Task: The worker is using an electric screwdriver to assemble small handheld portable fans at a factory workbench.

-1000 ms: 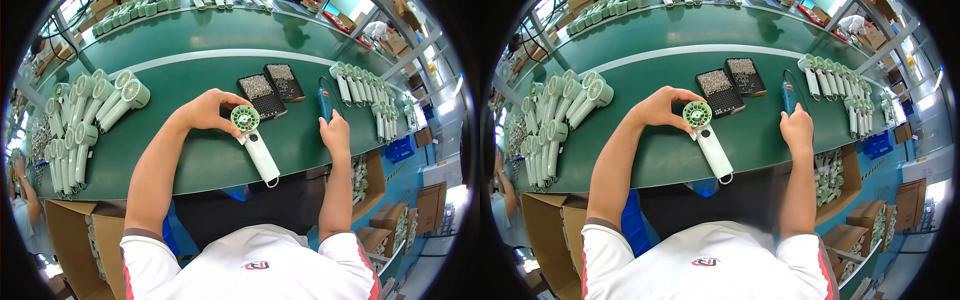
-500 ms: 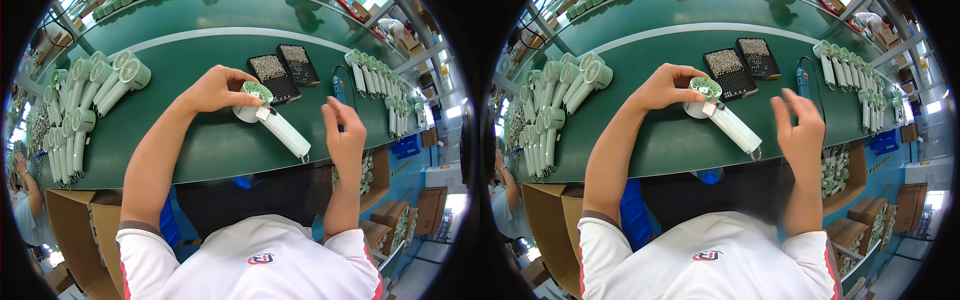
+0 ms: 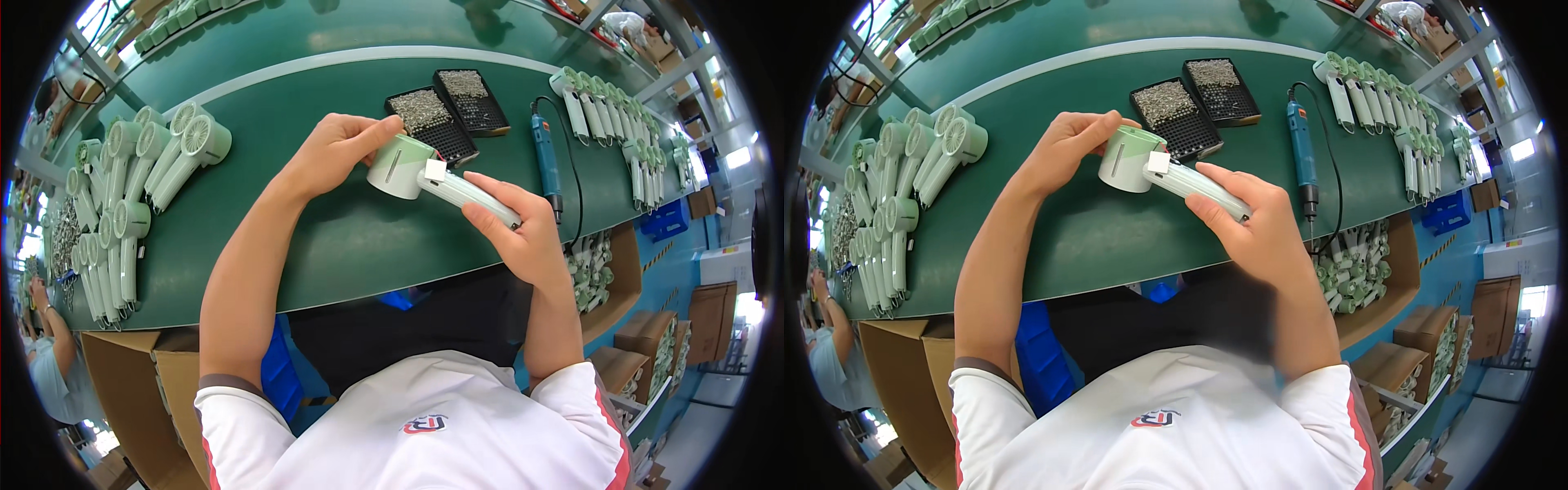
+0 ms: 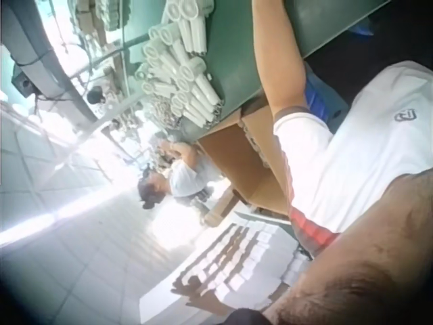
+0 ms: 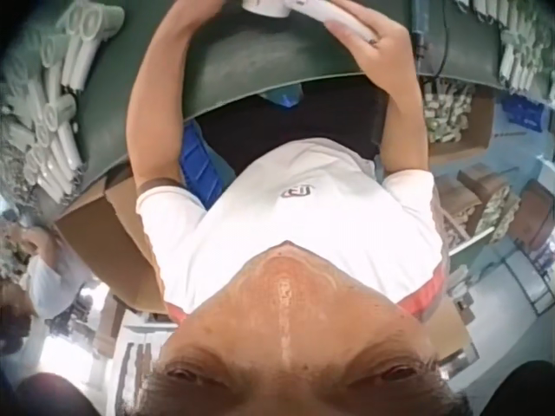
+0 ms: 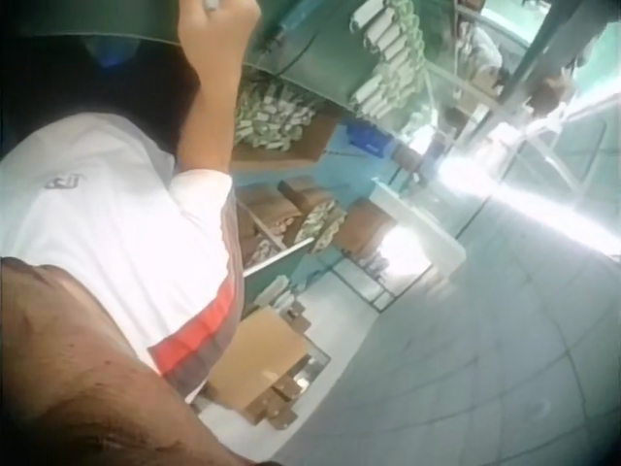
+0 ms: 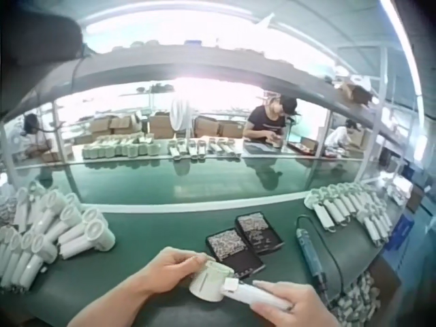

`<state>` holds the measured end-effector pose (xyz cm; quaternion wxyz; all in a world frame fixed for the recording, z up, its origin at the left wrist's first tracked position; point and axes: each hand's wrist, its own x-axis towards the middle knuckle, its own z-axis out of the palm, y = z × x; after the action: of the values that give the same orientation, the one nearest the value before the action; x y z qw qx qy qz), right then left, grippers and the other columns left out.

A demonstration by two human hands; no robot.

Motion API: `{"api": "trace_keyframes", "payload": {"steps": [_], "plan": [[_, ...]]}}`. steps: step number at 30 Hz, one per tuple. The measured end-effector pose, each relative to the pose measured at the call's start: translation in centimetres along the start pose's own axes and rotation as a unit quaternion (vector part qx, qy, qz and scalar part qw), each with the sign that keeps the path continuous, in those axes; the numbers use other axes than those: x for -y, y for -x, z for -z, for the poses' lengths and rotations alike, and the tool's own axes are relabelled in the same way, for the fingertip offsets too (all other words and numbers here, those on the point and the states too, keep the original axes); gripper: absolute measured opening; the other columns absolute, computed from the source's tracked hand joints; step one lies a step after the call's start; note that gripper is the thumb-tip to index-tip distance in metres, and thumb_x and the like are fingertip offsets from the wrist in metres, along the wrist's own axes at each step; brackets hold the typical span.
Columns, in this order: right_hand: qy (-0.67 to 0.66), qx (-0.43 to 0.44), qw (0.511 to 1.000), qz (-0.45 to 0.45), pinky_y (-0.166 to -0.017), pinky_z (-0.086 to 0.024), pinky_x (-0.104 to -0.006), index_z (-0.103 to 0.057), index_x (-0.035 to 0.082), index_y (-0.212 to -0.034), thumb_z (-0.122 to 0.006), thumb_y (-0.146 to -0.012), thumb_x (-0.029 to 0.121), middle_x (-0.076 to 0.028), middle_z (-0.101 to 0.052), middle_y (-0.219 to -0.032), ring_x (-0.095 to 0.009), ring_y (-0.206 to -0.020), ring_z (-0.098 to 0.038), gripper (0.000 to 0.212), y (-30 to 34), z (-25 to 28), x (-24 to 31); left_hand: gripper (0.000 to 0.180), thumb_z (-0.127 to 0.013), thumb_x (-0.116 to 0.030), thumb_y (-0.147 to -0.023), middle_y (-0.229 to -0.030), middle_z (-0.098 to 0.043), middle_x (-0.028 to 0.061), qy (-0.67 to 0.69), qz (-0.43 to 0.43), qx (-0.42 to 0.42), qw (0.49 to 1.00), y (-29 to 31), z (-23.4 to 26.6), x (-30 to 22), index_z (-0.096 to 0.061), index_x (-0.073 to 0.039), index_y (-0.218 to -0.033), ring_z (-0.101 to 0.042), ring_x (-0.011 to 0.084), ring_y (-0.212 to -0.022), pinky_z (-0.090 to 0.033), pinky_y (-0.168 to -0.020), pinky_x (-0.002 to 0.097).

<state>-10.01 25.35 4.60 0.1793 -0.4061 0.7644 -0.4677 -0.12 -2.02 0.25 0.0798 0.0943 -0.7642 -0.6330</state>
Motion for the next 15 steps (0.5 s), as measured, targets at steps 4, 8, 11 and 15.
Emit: {"api": "trace_keyframes", "payload": {"steps": [4, 8, 11, 15], "plan": [[-0.005, -0.012, 1.000, -0.004, -0.080, -0.051, -0.0271, -0.069, -0.003, -0.130, -0.076, -0.095, 0.017, -0.010, -0.074, -0.105, -0.012, -0.090, -0.066, 0.041, 0.3, 0.9, -0.5, 0.057, -0.050, -0.047, -0.109, -0.103, -0.076, 0.0102, 0.016, -0.022, 0.018, 0.999, 0.0, -0.5, -0.6, -0.074, 0.004, -0.120, -0.067, 0.0142, -0.096, -0.051, -0.091, 0.0331], [0.038, -0.013, 0.993, 0.110, -0.081, -0.053, -0.0321, -0.069, -0.003, -0.128, -0.078, -0.092, 0.017, -0.015, -0.074, -0.107, -0.020, -0.092, -0.069, 0.042, -0.1, 0.9, -1.9, 0.054, -0.049, -0.040, -0.110, -0.108, -0.075, 0.0107, 0.102, -0.042, -0.021, 0.994, 0.2, -0.7, -0.4, -0.071, 0.008, -0.122, -0.068, 0.0158, -0.095, -0.053, -0.089, 0.0313], [0.048, -0.050, 0.986, 0.153, -0.077, -0.053, -0.0343, -0.066, -0.003, -0.131, -0.080, -0.090, 0.018, -0.017, -0.069, -0.098, -0.027, -0.086, -0.068, 0.047, 0.2, 0.7, -2.5, 0.053, -0.046, -0.036, -0.111, -0.118, -0.073, 0.0154, 0.117, -0.075, -0.005, 0.990, 0.6, -0.3, 0.0, -0.066, 0.010, -0.130, -0.069, 0.0193, -0.106, -0.053, -0.092, 0.0335], [0.056, -0.131, 0.978, 0.150, -0.082, -0.053, -0.0331, -0.067, -0.001, -0.132, -0.079, -0.088, 0.014, -0.016, -0.071, -0.103, -0.025, -0.090, -0.068, 0.047, 1.8, 3.5, -2.8, 0.052, -0.043, -0.034, -0.112, -0.121, -0.072, 0.0203, 0.209, -0.152, 0.015, 0.966, 0.0, -1.2, 0.1, -0.061, 0.010, -0.134, -0.070, 0.0273, -0.109, -0.054, -0.093, 0.0385]]}}
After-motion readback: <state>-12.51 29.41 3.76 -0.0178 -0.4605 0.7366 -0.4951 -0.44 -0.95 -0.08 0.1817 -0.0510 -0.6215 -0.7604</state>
